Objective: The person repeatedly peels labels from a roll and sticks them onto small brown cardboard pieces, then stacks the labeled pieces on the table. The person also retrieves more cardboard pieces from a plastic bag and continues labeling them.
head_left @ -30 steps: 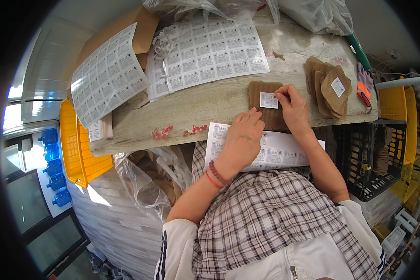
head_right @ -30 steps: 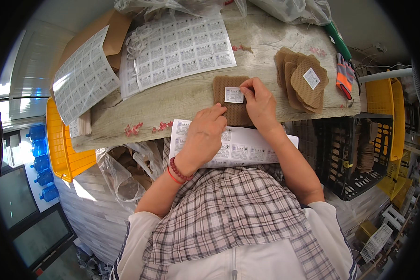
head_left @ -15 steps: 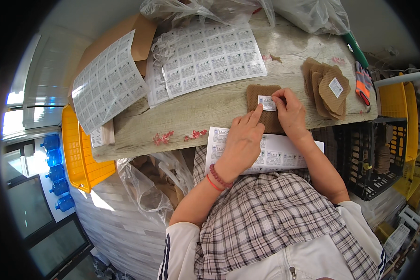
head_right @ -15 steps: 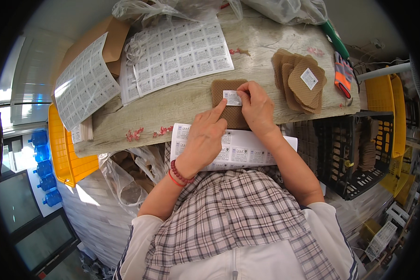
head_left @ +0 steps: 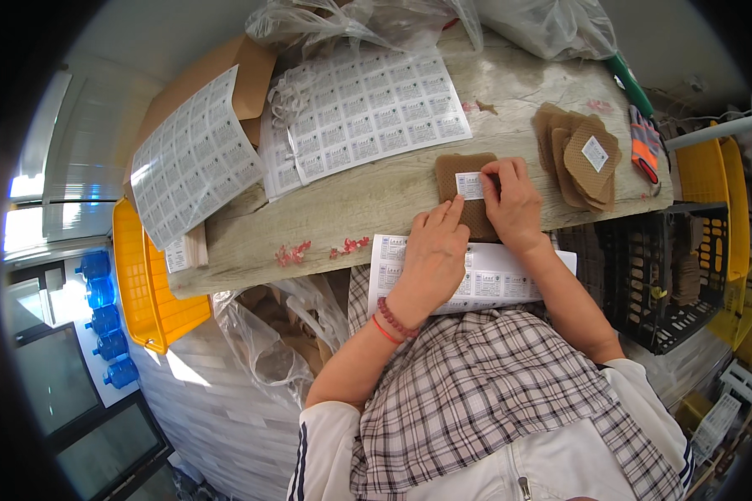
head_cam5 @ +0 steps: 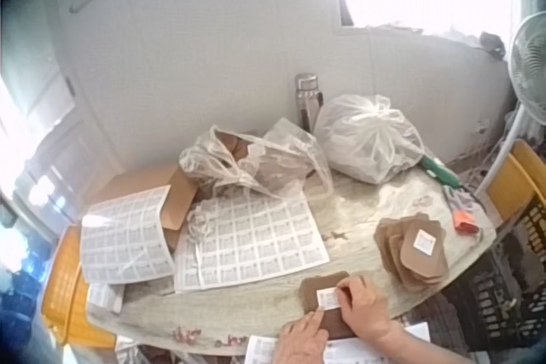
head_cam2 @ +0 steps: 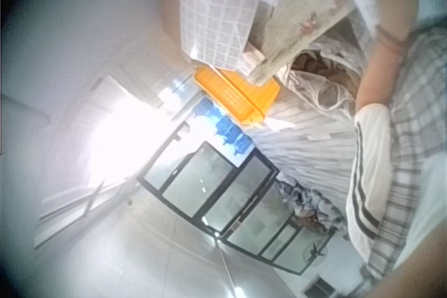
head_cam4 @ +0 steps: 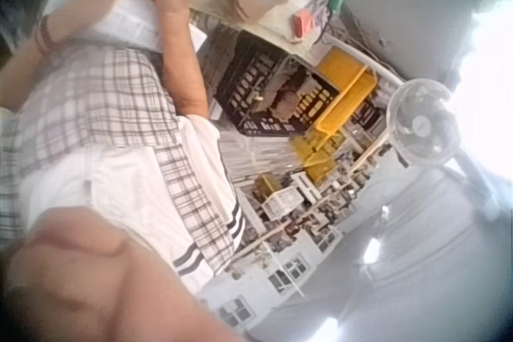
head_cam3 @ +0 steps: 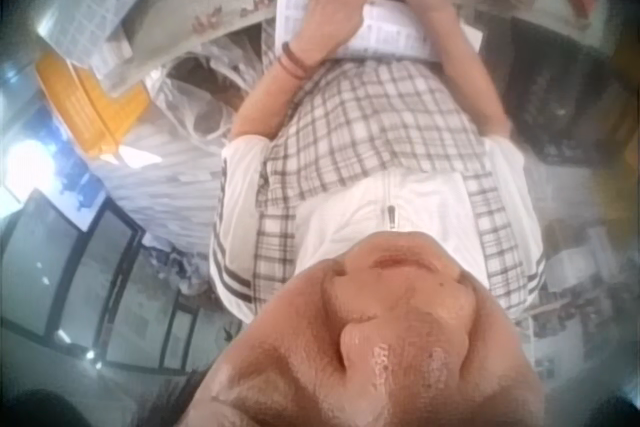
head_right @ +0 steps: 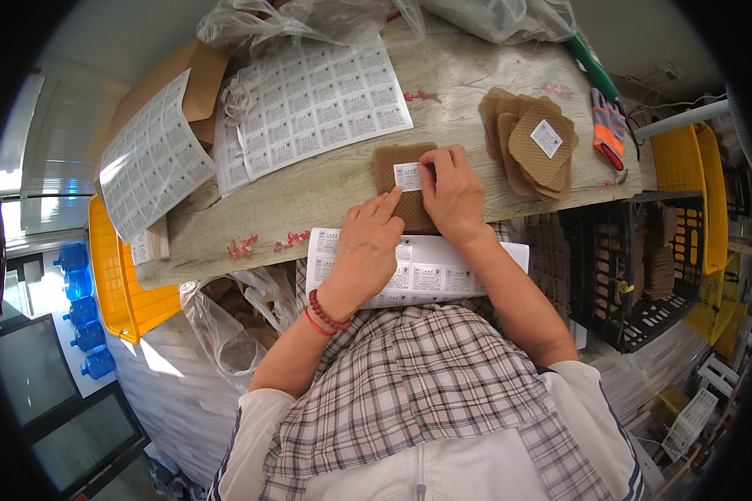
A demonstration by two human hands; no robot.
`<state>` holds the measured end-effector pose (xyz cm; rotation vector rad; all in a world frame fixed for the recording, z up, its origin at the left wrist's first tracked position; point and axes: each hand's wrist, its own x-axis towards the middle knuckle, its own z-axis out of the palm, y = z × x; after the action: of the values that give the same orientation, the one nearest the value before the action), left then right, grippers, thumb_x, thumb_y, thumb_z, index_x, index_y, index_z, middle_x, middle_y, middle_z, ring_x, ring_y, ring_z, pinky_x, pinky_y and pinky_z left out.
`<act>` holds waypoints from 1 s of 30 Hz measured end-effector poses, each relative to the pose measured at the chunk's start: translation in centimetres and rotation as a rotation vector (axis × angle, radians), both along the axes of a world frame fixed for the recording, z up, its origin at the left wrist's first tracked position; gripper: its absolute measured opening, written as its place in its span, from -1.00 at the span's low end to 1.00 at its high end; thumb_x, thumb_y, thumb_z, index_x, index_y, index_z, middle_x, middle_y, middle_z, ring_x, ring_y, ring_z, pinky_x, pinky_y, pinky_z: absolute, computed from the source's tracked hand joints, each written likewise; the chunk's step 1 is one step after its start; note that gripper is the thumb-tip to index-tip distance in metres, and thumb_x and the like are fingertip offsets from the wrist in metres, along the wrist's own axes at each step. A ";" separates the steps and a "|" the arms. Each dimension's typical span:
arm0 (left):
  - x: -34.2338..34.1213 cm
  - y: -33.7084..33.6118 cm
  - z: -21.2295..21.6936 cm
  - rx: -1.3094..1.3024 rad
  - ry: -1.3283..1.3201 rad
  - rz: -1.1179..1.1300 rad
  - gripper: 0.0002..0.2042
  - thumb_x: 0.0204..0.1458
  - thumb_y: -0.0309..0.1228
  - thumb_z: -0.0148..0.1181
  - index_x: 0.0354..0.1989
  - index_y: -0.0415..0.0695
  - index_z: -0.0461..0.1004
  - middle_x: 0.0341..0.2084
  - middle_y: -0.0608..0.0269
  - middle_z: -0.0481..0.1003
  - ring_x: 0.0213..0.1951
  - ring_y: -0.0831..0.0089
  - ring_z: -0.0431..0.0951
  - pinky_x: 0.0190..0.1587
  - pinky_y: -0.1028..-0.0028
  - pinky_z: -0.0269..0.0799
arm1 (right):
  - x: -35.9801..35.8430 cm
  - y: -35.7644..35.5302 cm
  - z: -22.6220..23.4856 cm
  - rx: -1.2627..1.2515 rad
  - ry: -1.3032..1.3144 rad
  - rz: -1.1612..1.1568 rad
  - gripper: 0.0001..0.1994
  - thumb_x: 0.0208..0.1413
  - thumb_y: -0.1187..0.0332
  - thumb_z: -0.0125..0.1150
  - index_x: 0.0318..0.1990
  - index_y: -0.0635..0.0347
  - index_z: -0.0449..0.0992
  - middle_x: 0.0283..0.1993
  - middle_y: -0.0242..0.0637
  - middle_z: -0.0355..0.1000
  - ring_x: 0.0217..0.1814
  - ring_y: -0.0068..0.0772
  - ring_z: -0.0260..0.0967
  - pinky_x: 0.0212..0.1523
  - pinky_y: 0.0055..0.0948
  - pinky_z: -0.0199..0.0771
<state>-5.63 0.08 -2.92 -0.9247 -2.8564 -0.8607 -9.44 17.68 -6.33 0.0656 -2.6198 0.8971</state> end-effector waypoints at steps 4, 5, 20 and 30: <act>0.0 0.0 -0.5 -0.020 0.014 0.006 -0.93 -0.04 -0.61 0.09 -0.40 -0.33 0.50 0.25 -0.19 0.41 0.22 0.00 0.41 0.20 0.12 0.30 | -1.4 0.8 -1.2 -0.148 0.014 -0.131 -0.81 0.20 0.44 0.26 -0.03 0.12 0.58 -0.10 -0.24 0.46 -0.21 -0.09 0.52 -0.25 -0.24 0.54; 0.0 0.0 -0.7 -0.023 0.020 0.008 -0.93 -0.03 -0.60 0.10 -0.40 -0.33 0.50 0.25 -0.18 0.42 0.22 0.01 0.41 0.20 0.13 0.30 | -1.9 1.5 -1.5 -0.155 0.002 -0.114 -0.80 0.20 0.43 0.27 -0.03 0.11 0.59 -0.11 -0.24 0.46 -0.22 -0.10 0.52 -0.25 -0.26 0.53; 0.8 -1.1 -0.8 0.075 -0.041 0.040 -0.93 0.00 -0.53 0.17 -0.38 -0.25 0.55 0.21 -0.21 0.44 0.34 -0.03 0.33 0.33 0.10 0.20 | 0.3 1.3 3.2 -0.557 0.120 -0.016 -0.91 0.34 0.49 0.19 -0.06 0.22 0.52 -0.20 -0.43 0.51 -0.19 -0.66 0.41 -0.14 -0.60 0.44; 0.2 -1.4 2.4 0.227 -0.280 0.135 -0.91 0.08 -0.47 0.23 -0.31 -0.24 0.55 -0.31 0.02 0.54 -0.16 0.06 0.53 -0.06 0.19 0.42 | -2.1 11.5 7.7 -0.094 0.375 -0.328 -0.74 0.25 0.47 0.24 0.08 0.25 0.53 0.01 -0.16 0.58 0.16 -0.08 0.50 0.18 -0.20 0.47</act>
<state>-5.43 -1.36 -0.49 -0.6226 -2.9126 -1.3593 -11.53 29.17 1.38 -0.1969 -2.1577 0.8007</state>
